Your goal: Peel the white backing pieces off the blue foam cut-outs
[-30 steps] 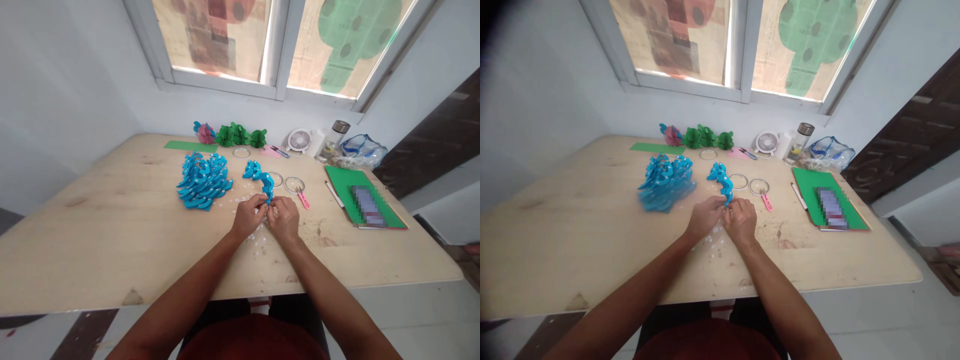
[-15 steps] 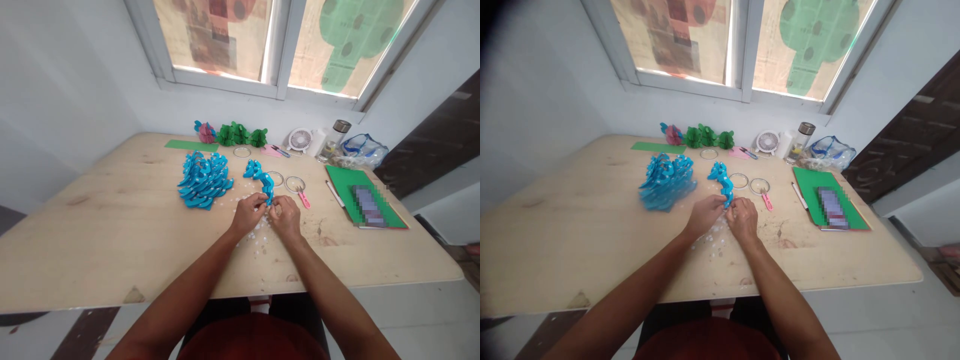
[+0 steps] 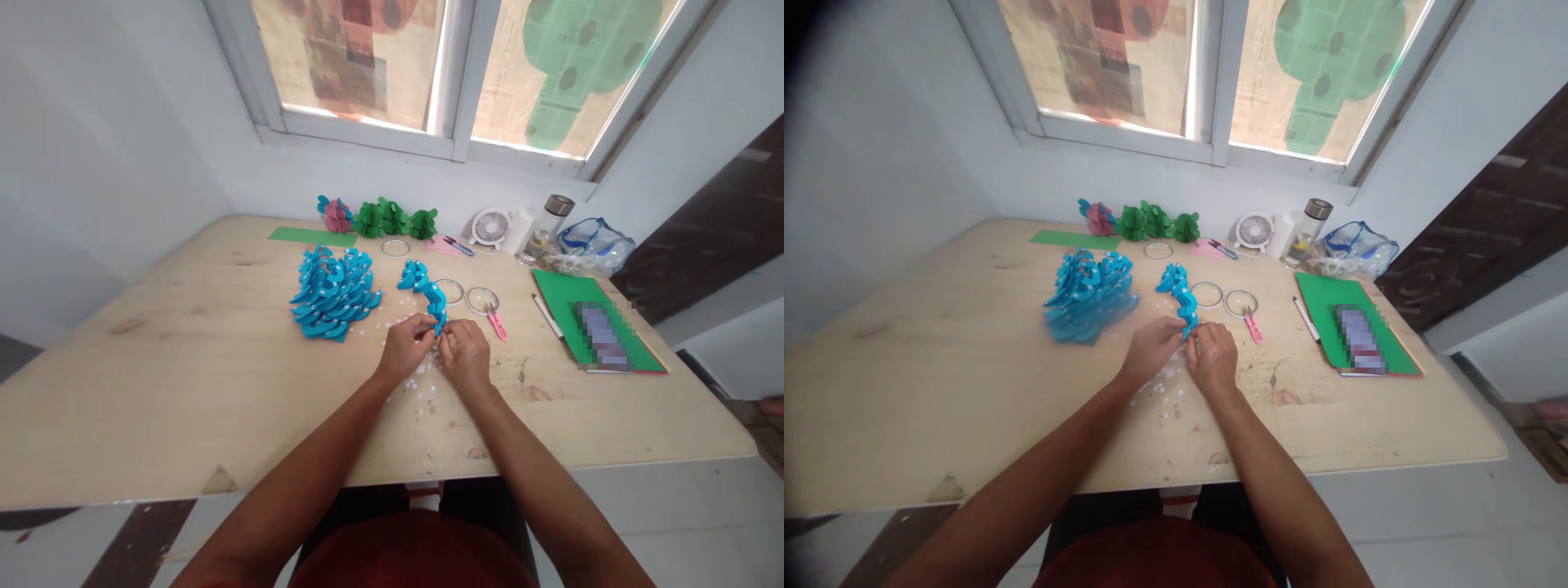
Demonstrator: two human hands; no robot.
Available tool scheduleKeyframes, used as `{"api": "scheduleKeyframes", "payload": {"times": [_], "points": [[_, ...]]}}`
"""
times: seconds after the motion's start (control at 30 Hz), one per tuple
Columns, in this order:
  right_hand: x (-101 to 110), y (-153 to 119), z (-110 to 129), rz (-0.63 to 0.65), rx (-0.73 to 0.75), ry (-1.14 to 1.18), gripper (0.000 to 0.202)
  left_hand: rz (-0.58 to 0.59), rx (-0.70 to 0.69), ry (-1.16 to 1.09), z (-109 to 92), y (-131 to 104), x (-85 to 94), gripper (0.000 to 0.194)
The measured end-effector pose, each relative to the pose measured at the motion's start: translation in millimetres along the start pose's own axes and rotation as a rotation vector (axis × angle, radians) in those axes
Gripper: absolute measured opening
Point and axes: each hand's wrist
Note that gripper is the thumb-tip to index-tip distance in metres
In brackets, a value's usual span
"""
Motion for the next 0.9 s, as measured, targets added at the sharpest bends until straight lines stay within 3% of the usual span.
{"api": "scheduleKeyframes", "payload": {"times": [0.27, 0.7, 0.9], "points": [[-0.5, -0.8, 1.5, 0.009, 0.021, -0.047, 0.011, 0.004, 0.033, -0.022, -2.9, -0.9, -0.5, 0.017], [-1.6, -0.8, -7.8, -0.009, -0.085, 0.165, 0.009, -0.018, 0.148, -0.171, -4.9, 2.9, 0.8, 0.014], [-0.2, -0.4, -4.0, -0.034, -0.049, 0.139, 0.01, -0.058, 0.13, -0.123, -2.5, 1.6, -1.6, 0.014]]}}
Point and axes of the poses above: each hand's wrist, its own y-axis towards the middle knuckle, its own x-axis out of the back of the hand, z = x × y, and after that the axes turned 9 degrees about y, right-handed
